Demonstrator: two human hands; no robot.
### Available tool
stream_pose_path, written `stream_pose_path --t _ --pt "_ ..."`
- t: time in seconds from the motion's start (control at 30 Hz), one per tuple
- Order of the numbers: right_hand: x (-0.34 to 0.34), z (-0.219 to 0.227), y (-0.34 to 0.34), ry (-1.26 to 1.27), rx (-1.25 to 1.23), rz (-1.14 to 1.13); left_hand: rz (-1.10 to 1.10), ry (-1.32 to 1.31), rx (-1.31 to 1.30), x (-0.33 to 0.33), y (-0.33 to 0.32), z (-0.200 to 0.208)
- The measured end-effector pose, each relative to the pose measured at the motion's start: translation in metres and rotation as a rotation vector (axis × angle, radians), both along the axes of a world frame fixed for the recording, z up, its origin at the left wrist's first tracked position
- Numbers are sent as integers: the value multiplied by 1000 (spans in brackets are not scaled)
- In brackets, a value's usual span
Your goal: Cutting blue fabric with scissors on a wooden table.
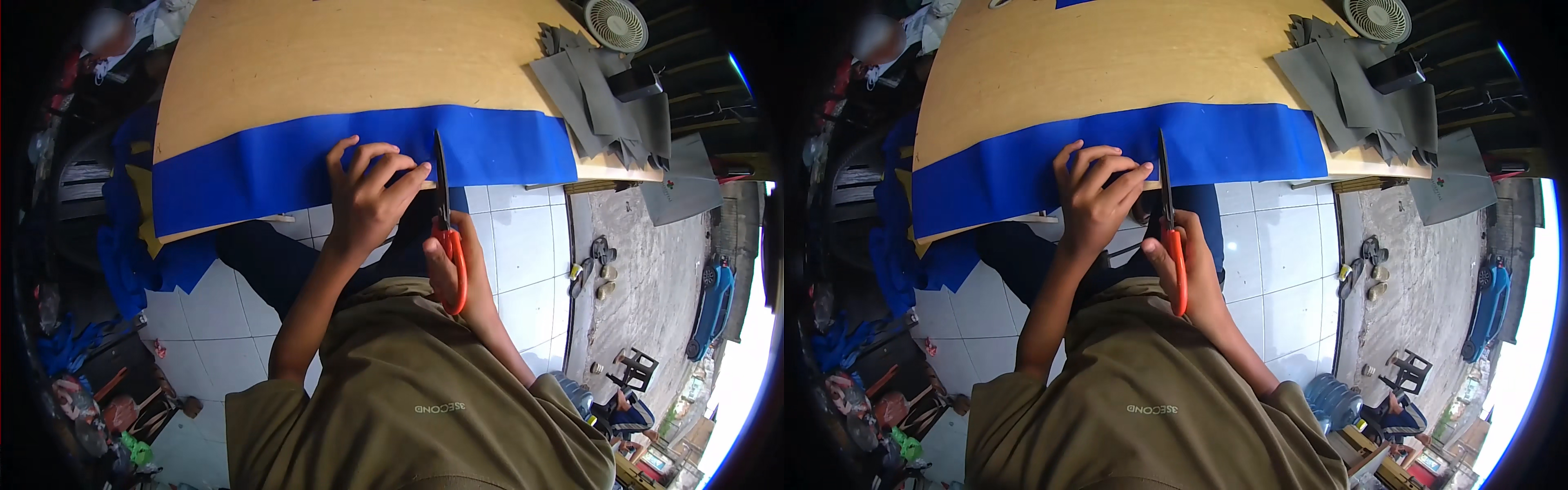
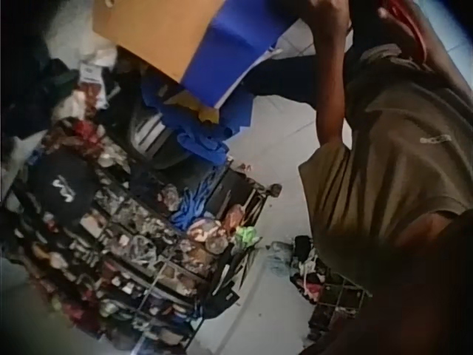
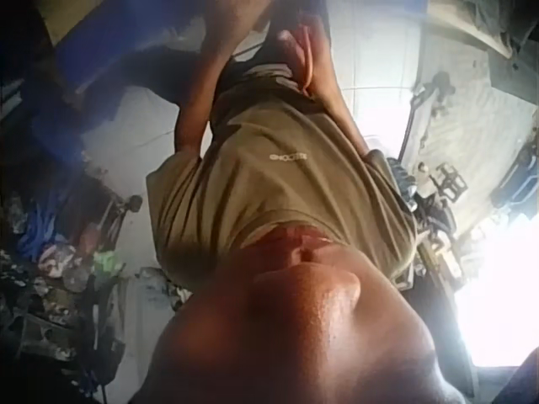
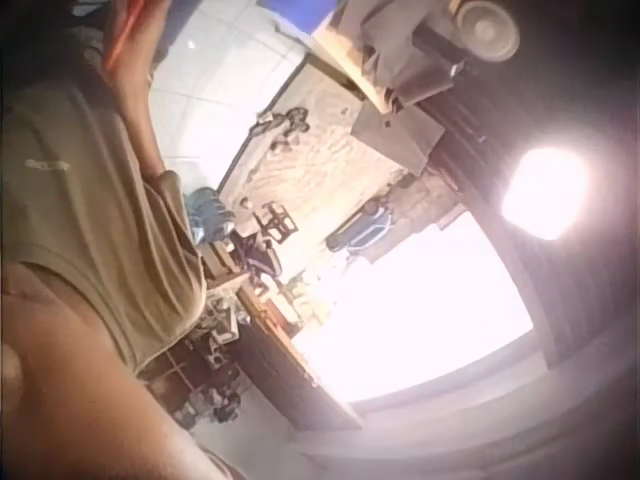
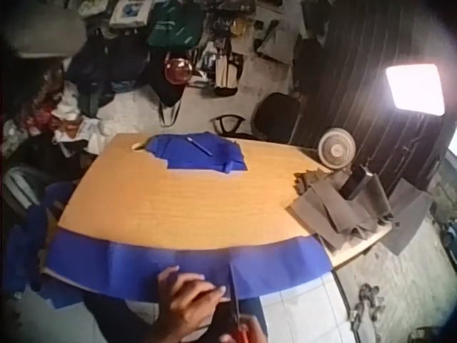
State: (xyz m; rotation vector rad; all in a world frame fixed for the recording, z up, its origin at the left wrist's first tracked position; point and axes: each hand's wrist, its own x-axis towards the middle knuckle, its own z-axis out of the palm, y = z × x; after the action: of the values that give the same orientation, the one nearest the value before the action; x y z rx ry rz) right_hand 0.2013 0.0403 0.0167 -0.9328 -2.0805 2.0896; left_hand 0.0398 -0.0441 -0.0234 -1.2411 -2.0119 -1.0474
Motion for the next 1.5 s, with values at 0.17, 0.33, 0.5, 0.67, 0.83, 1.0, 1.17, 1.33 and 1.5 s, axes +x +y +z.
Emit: stream_pose_path --t 0.17,0.33,0.5,0.67,0.83,1.0,1.17,1.33,1.5 --pt "13 -12 3 168 -28 46 3 -5 0 1 1 2" --pt "11 2 7 86 69 85 -3 -1 -2 1 -1 1" --pt "4 15 7 -30 398 158 2 2 12 -1 -1 -1" --pt "-4 19 9 -82 616 189 -4 6 32 0 0 -2" --pt "-19 17 10 -60 787 150 -23 23 38 0 -2 -2" --pt "-35 17 16 -42 877 121 -24 38 34 -1 -2 -4" --pt "-42 20 18 -29 916 130 -25 52 26 0 -3 -3" --pt "-48 20 19 17 951 119 -32 45 30 1 -4 -2" --pt "-54 18 20 -33 916 94 -25 42 25 1 -4 -4"
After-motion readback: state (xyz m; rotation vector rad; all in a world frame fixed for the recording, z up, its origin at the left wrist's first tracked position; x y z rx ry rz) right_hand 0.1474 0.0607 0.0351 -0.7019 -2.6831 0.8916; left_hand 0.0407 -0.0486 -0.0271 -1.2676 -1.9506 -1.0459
